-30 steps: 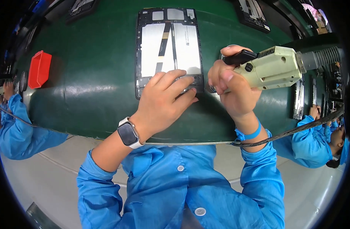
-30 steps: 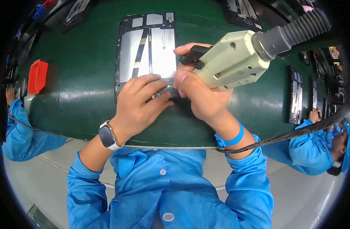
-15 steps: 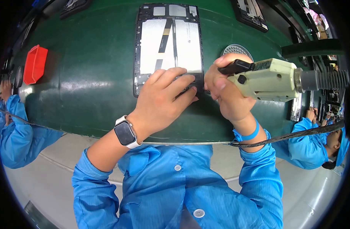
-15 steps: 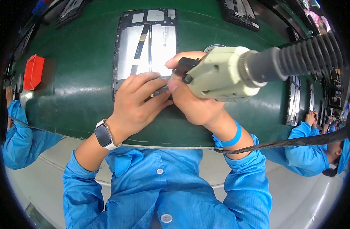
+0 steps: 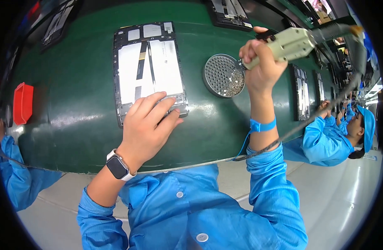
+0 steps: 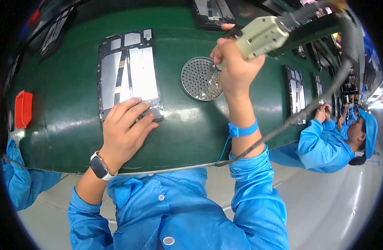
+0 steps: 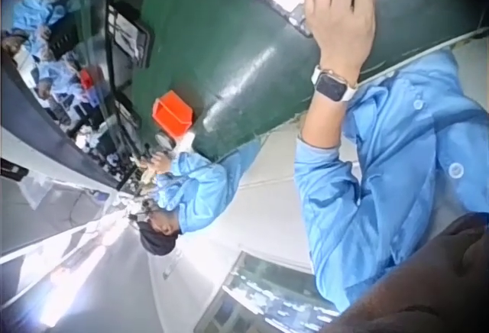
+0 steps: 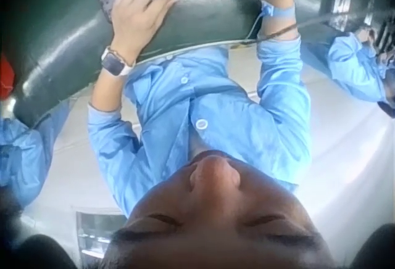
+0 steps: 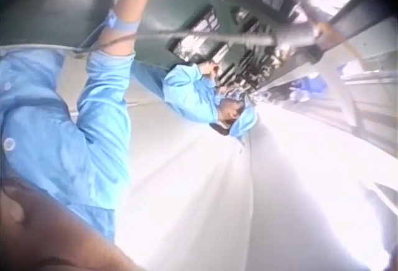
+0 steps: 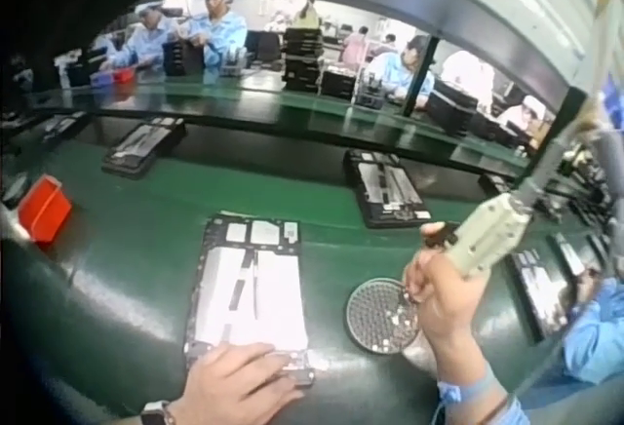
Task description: The person assembles tablet components by attaching a tablet battery to a tablet frame with small screws, using an electric screwdriver.
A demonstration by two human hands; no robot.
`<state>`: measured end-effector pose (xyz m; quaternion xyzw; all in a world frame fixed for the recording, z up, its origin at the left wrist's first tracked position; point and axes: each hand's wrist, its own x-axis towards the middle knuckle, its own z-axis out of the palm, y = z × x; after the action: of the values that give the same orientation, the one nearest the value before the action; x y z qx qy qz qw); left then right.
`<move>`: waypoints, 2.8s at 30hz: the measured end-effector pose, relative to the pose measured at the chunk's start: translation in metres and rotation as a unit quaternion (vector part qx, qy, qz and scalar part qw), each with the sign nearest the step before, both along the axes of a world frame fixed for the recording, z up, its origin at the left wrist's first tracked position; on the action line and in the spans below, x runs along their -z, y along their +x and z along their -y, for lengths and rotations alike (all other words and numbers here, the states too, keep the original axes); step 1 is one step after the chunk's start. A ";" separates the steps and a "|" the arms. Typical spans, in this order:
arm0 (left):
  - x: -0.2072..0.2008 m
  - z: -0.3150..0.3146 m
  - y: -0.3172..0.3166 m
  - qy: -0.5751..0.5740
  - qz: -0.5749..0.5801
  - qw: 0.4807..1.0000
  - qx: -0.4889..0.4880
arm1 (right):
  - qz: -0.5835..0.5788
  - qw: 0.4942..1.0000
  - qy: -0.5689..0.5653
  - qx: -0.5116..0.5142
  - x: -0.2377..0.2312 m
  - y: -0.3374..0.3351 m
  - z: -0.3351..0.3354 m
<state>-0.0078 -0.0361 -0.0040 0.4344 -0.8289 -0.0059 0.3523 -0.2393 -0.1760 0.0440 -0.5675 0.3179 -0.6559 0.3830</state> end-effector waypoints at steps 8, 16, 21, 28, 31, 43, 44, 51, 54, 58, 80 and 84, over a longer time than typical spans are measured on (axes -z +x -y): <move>0.002 0.002 0.003 0.012 -0.013 0.999 -0.030 | -0.010 0.998 0.048 0.033 0.017 0.003 0.016; 0.002 0.001 0.005 0.027 -0.019 0.999 -0.027 | -0.009 0.997 0.063 0.035 0.022 0.002 0.018; -0.001 0.001 0.005 0.027 -0.017 0.999 -0.026 | -0.010 0.997 0.071 0.029 0.020 0.003 0.015; -0.002 0.001 0.004 0.033 -0.015 0.999 -0.025 | -0.009 0.997 0.072 0.036 0.020 0.002 0.014; -0.003 0.001 0.004 0.030 -0.016 0.999 -0.025 | -0.016 0.997 0.071 0.040 0.020 0.002 0.014; 0.002 -0.031 0.002 0.100 0.055 0.987 -0.113 | 0.106 0.987 0.002 -0.119 -0.018 0.038 -0.033; 0.002 -0.032 0.003 0.100 0.041 0.988 -0.111 | 0.107 0.986 0.008 -0.126 -0.019 0.052 -0.046; 0.011 -0.032 0.006 0.072 -0.056 0.991 -0.093 | 0.015 0.973 0.127 -0.195 -0.004 0.100 -0.084; 0.010 -0.032 0.006 0.072 -0.061 0.990 -0.100 | -0.007 0.970 0.120 -0.212 0.006 0.101 -0.084; 0.008 -0.032 0.007 0.074 -0.063 0.991 -0.097 | -0.029 0.971 0.121 -0.203 0.008 0.102 -0.085; -0.001 -0.002 0.035 0.047 0.075 0.996 0.025 | 0.126 0.967 0.083 -0.204 0.006 0.076 -0.065; -0.004 -0.002 0.033 0.075 -0.038 0.996 0.011 | 0.120 0.975 0.077 -0.170 0.005 0.066 -0.056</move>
<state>0.0254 -0.0341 -0.0002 0.4494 -0.8170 -0.0884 0.3504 -0.1732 -0.1196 0.0393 -0.4990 0.2178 -0.6179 0.5672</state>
